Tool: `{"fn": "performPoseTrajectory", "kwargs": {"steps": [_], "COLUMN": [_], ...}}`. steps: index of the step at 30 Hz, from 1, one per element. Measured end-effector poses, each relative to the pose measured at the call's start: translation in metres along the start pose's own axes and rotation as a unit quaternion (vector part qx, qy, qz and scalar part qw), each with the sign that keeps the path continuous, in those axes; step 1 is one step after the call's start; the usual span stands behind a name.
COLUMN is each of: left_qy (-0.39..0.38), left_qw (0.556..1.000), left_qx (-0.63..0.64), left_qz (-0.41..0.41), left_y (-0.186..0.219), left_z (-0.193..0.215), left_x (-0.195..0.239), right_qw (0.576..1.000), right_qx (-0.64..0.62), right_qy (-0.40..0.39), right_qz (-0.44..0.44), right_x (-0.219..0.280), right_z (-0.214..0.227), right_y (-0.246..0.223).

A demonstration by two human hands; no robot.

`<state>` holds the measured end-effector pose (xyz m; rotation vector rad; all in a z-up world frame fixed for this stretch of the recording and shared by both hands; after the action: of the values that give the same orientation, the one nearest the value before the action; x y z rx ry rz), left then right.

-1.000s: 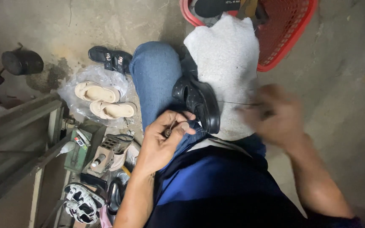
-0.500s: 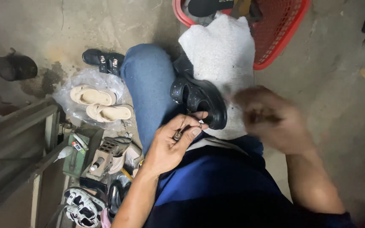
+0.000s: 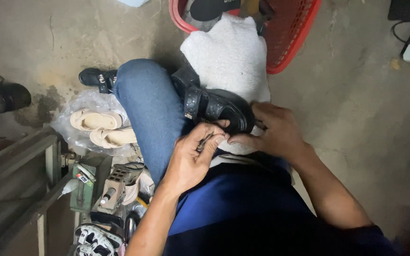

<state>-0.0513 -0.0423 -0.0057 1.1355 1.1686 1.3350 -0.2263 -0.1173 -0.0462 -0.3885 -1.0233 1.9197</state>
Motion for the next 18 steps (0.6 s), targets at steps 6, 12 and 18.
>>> {"fn": "performPoseTrajectory", "kwargs": {"steps": [6, 12, 18], "left_qy": [0.035, 0.075, 0.067], "left_qw": [0.999, 0.982, 0.962], "left_qx": [-0.014, -0.169, -0.263], "left_qz": [0.0, 0.028, 0.02], "left_y": [0.003, 0.018, -0.001], "left_z": [-0.001, 0.028, 0.059], "left_x": [-0.002, 0.014, 0.025], "right_qw": [0.998, 0.994, 0.988], "right_qx": [-0.066, -0.048, -0.025], "right_qy": [0.017, 0.049, -0.023], "right_qz": [-0.012, -0.083, -0.15], "right_x": [0.0, -0.001, -0.012], "right_z": [0.002, 0.023, 0.031], "right_y": [-0.013, -0.023, -0.017]}}
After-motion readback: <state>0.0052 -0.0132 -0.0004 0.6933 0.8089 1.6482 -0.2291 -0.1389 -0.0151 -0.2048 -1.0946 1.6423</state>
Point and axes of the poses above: each hand's wrist, its own x-axis away from the middle knuckle, its own z-axis out of the back of the hand, y = z × x, the point moved 7 cm from there along -x, towards the middle knuckle, and after that the axes turned 8 degrees about -z, right-handed, at the moved point
